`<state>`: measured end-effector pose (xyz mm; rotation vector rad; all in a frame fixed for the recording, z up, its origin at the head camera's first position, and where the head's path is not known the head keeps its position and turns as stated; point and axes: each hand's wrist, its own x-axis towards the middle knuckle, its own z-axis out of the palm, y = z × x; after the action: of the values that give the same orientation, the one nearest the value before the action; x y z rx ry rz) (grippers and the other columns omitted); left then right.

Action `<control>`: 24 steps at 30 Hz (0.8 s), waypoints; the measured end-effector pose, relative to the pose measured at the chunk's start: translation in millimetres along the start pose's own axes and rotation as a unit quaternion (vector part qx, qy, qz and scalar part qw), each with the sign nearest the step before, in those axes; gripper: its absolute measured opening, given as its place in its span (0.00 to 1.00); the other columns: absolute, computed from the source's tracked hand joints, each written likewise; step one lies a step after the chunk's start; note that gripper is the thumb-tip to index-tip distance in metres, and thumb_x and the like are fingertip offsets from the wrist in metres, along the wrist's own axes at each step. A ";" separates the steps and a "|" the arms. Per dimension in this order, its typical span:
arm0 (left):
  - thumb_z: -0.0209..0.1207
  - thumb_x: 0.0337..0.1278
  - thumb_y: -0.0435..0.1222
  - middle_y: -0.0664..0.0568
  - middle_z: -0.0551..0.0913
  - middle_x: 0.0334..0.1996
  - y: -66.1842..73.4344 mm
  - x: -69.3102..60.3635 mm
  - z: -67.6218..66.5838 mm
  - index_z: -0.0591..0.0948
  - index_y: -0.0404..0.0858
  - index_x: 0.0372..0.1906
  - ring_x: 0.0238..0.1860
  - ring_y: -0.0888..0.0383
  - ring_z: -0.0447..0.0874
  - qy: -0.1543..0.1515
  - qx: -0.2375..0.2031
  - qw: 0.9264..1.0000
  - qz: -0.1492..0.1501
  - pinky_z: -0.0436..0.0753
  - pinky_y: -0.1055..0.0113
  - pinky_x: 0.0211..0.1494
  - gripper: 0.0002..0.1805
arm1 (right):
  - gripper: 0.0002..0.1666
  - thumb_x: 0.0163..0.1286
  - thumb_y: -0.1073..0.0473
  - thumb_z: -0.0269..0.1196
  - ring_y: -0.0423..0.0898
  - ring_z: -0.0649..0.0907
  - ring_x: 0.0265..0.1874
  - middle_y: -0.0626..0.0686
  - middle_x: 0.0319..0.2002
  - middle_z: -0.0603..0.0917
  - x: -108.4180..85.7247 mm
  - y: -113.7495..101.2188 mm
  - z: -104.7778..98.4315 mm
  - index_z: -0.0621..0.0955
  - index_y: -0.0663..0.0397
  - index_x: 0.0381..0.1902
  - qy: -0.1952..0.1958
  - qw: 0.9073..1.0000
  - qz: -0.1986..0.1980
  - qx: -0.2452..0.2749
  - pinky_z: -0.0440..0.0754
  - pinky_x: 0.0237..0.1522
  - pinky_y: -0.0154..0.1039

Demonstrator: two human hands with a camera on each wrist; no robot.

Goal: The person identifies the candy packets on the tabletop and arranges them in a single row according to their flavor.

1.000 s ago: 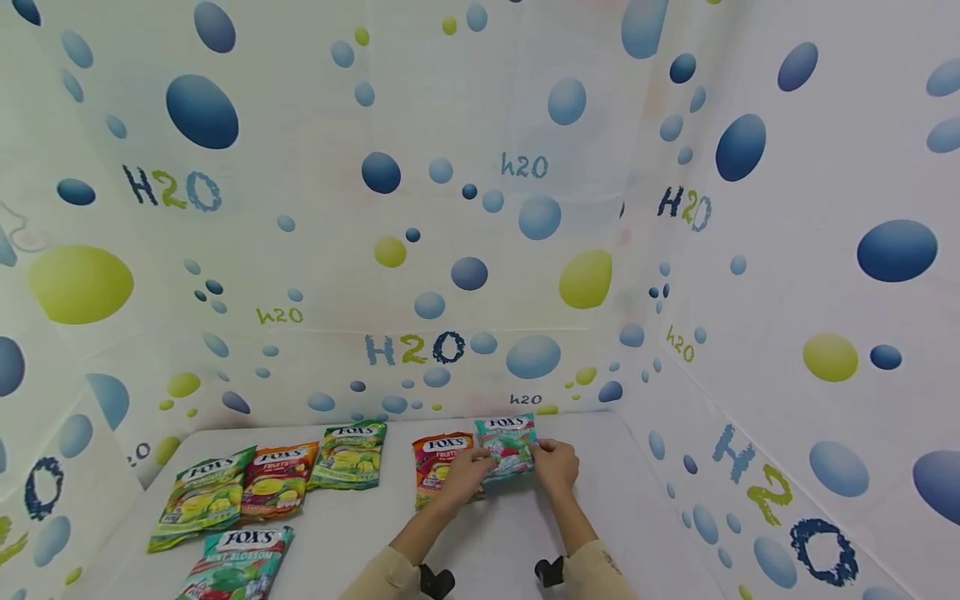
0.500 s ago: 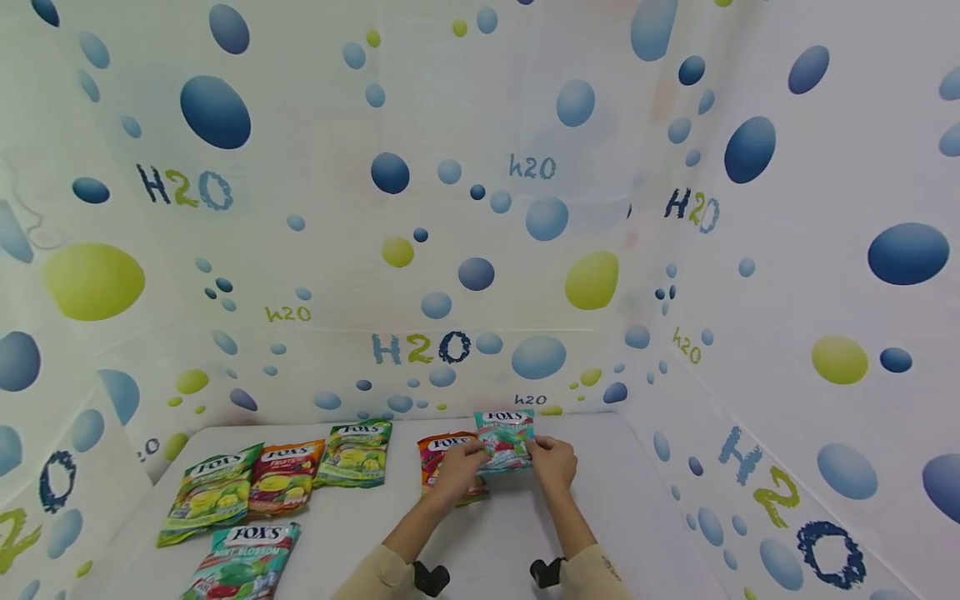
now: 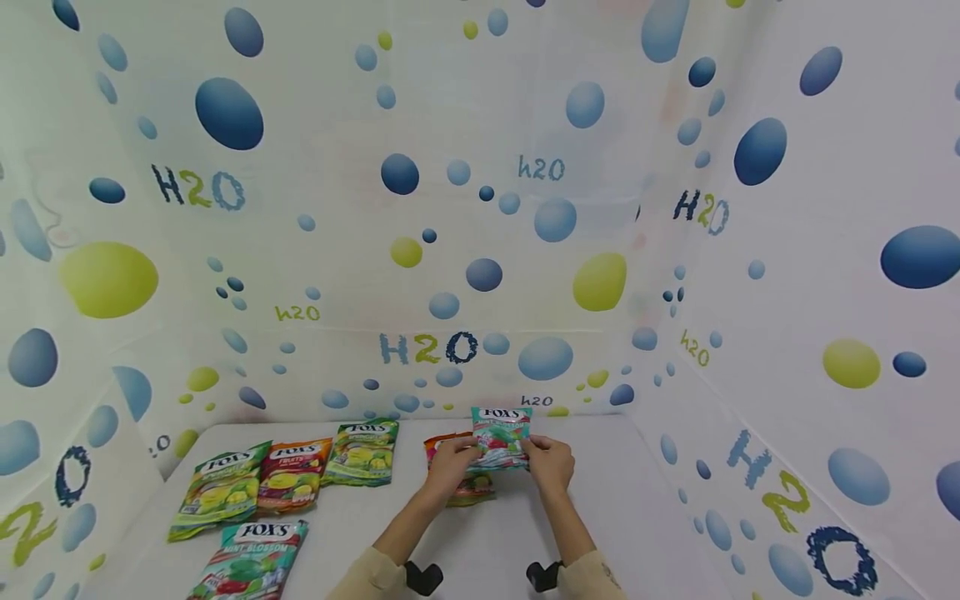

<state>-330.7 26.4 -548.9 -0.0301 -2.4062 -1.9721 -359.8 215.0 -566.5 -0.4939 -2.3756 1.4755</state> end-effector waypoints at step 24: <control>0.60 0.69 0.38 0.41 0.85 0.56 -6.0 -13.3 -29.7 0.83 0.31 0.62 0.54 0.48 0.82 0.022 -0.008 1.000 0.017 0.82 0.46 0.61 0.21 | 0.17 0.66 0.51 0.74 0.46 0.85 0.35 0.55 0.39 0.92 -24.9 -14.6 7.2 0.92 0.58 0.44 -0.027 0.998 -0.023 0.060 0.79 0.33 0.37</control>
<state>-317.2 -3.9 -549.4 -0.0295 -2.3468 -1.9571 -342.5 192.4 -558.2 -0.3725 -2.3055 1.6196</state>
